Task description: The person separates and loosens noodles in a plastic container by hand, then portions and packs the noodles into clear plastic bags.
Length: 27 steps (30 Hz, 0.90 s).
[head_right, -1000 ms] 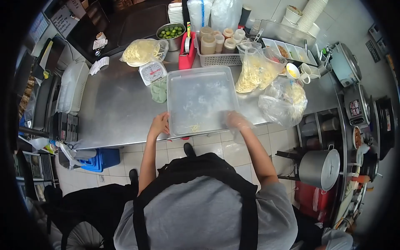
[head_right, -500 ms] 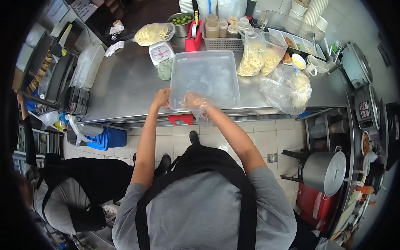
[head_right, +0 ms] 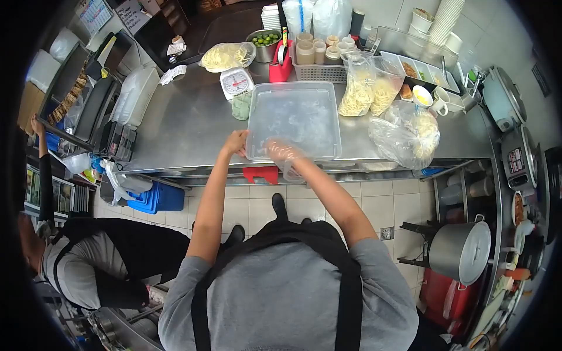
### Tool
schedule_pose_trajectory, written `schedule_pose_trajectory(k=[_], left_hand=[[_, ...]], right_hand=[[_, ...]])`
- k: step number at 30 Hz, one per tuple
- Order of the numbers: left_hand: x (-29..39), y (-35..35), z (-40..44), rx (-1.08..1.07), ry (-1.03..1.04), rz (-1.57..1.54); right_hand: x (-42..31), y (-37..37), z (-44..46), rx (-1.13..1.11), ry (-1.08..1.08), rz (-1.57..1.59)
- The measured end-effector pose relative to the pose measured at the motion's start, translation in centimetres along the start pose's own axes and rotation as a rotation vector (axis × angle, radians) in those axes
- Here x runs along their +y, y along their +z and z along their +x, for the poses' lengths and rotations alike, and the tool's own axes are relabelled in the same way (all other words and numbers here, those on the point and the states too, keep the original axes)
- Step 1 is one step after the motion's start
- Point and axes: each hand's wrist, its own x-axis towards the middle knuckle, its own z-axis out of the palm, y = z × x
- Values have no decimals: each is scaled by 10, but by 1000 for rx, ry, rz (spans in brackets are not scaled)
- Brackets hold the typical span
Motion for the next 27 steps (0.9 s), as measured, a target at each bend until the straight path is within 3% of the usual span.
schedule_pose_trajectory(k=[2, 5, 8, 11, 17, 21, 24, 26, 27], left_hand=[[3, -1, 0, -25, -20, -17], [4, -3, 3, -36, -48, -12], [9, -2, -1, -14, -26, 2], [11, -1, -5, 23, -43, 30], [7, 7, 5, 62, -1, 37], [-15, 12, 29, 50, 56, 135], [19, 8, 1, -17, -56, 3], [42, -3, -10, -48, -128, 89], [55, -8, -10, -63, -157, 132]], right_hand=[[-6, 7, 14, -129, -72, -94], [-26, 12, 29, -73, -388, -511], [-23, 25, 38, 100, -370, -273], [-22, 15, 32, -59, -210, 17], [-10, -18, 15, -200, -73, 87], [4, -10, 16, -88, -25, 328], [10, -12, 24, -160, 68, 546], [20, -11, 30, -171, 209, 649], [26, -15, 30, -164, 232, 898]])
